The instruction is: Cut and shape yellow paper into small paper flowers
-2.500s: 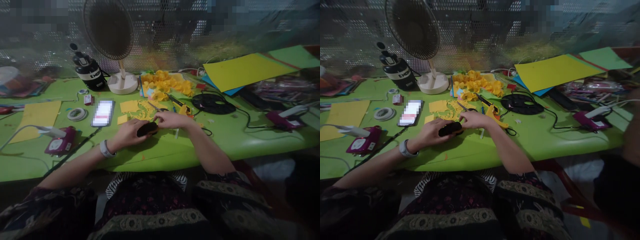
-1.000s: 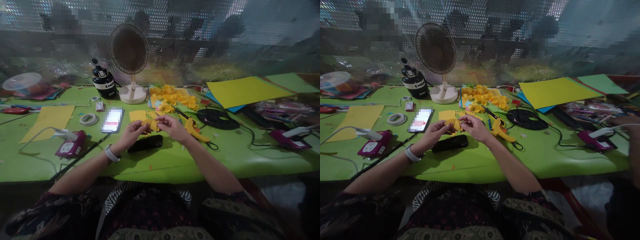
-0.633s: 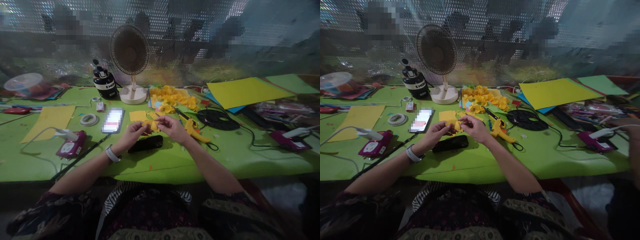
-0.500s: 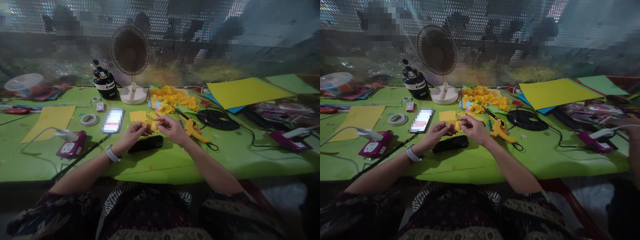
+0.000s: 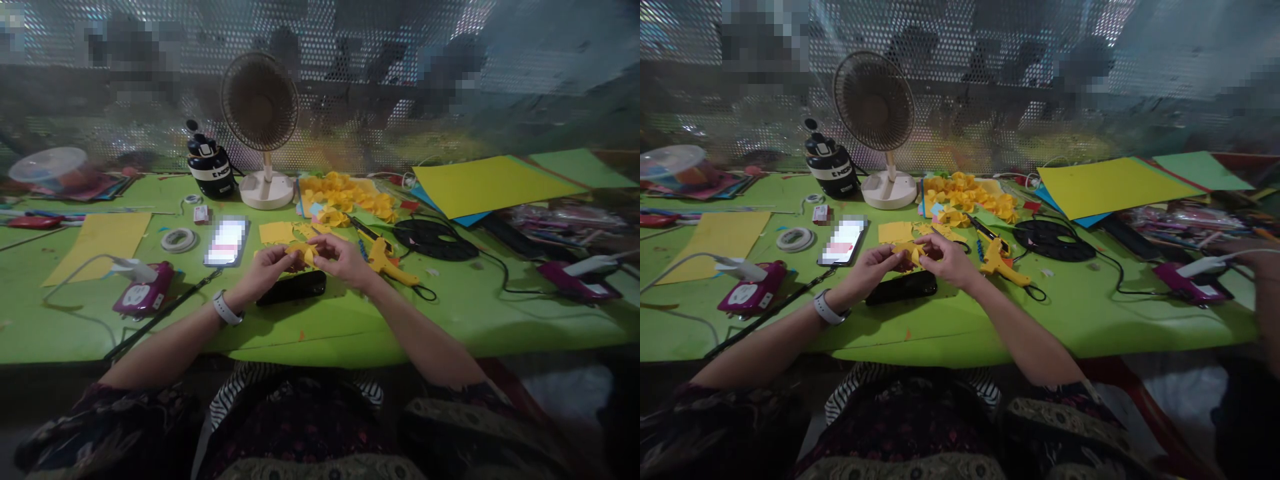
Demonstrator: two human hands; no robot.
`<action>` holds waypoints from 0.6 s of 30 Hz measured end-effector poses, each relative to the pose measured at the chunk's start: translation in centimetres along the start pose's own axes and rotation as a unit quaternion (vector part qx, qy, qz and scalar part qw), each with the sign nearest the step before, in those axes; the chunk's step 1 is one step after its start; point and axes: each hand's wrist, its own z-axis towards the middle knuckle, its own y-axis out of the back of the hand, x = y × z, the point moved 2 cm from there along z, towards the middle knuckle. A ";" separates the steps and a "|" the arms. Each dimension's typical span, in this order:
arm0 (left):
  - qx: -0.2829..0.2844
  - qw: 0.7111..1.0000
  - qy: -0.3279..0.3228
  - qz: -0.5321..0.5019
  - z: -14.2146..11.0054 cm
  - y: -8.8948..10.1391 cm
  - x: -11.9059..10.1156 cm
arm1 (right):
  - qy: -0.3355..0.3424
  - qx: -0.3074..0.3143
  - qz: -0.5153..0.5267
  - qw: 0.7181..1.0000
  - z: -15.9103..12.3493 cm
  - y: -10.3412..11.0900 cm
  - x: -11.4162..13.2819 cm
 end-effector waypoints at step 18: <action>0.053 0.983 -0.114 0.130 -0.8 -0.6 -1.0 | -0.091 0.037 0.137 0.986 0.5 0.1 0.0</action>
